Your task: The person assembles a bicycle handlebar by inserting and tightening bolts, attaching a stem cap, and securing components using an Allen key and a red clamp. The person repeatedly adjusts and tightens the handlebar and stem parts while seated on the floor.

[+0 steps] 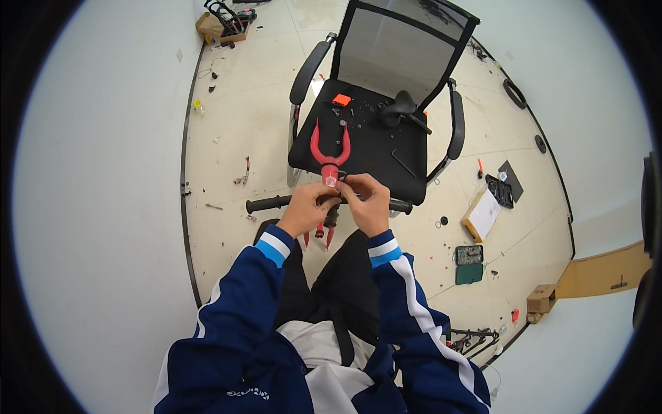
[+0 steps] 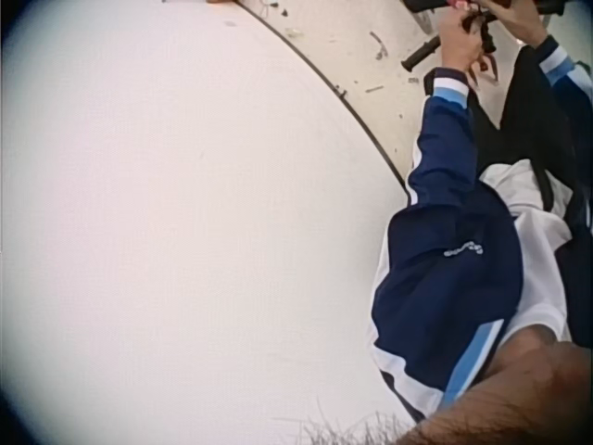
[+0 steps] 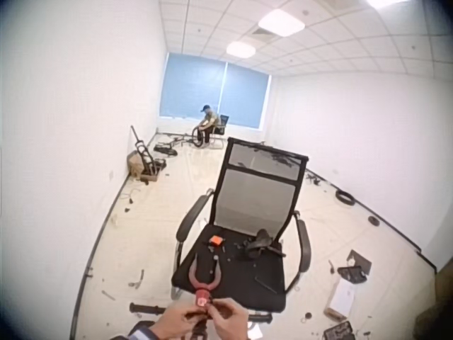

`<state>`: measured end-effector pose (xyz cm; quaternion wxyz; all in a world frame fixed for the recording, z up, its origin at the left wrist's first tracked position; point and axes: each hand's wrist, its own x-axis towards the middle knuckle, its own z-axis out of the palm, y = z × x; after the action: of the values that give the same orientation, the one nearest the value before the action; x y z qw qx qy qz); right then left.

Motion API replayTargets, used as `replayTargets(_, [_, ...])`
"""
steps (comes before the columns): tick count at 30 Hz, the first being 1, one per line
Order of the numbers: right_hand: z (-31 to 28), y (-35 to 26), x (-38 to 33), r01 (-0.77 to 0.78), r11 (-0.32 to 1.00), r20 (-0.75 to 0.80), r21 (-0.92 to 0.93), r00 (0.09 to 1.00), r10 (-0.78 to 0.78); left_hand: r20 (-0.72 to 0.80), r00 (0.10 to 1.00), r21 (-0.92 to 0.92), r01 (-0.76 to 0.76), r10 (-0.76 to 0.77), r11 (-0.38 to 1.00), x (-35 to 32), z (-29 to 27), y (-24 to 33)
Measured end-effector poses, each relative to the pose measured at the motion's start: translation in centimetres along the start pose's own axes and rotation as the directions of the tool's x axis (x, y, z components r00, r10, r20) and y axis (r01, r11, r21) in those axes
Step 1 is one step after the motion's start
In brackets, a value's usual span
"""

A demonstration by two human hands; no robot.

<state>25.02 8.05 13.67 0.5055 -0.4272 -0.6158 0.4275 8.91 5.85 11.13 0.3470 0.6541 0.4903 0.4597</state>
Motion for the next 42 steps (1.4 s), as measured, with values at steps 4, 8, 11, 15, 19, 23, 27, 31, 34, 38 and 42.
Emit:
replayTargets(4, [-0.1,0.2,-0.2,0.006,0.999,0.006,-0.046,1.0,-0.006,-0.007,1.0,-0.025,0.011,-0.011,1.0,-0.2,0.0,0.5])
replayTargets(8, [-0.1,-0.1,-0.5,0.024,0.993,0.004,-0.114,1.0,-0.024,-0.004,0.999,-0.049,0.031,-0.032,0.998,-0.2,-0.1,0.7])
replayTargets(11, [-0.4,0.2,-0.5,0.089,0.985,0.027,-0.149,0.996,-0.086,0.063,0.997,0.035,0.051,-0.053,0.998,0.2,-0.5,1.5])
replayTargets(15, [-0.6,0.3,-0.2,0.164,0.976,0.049,-0.144,0.986,-0.159,0.047,0.999,-0.013,0.006,-0.006,1.0,0.3,-0.4,1.0])
replayTargets(19, [-0.7,-0.2,-0.6,0.101,0.978,0.051,-0.18,0.994,-0.093,0.011,0.996,-0.049,0.09,-0.09,0.995,0.1,0.1,0.3])
replayTargets(23, [-0.5,-0.8,-0.6,-0.023,0.993,0.028,-0.116,0.999,0.026,-0.057,0.981,-0.089,0.181,-0.187,0.979,0.1,0.6,1.1])
replayTargets(27, [-0.2,-0.3,-0.6,-0.009,0.992,0.0,-0.129,1.0,0.009,-0.085,0.988,-0.056,0.125,-0.13,0.991,0.0,0.6,1.0])
replayTargets(31, [-0.7,-0.1,-0.4,0.148,0.967,0.046,-0.209,0.989,-0.141,-0.088,0.986,0.065,-0.133,0.139,0.989,0.0,0.3,-0.8])
replayTargets(34, [-1.1,0.1,0.0,0.205,0.955,0.107,-0.214,0.977,-0.186,-0.075,0.975,0.056,-0.207,0.211,0.977,0.2,0.5,-1.9])
replayTargets(38, [-1.1,0.0,0.3,0.281,0.932,0.151,-0.229,0.956,-0.252,-0.09,0.994,-0.024,-0.06,0.058,0.998,0.0,0.5,-2.1])
replayTargets(42, [-0.6,-0.5,-0.5,0.029,0.991,0.049,-0.129,0.999,-0.023,-0.163,0.985,-0.077,0.051,-0.063,0.996,-0.2,0.8,-0.8])
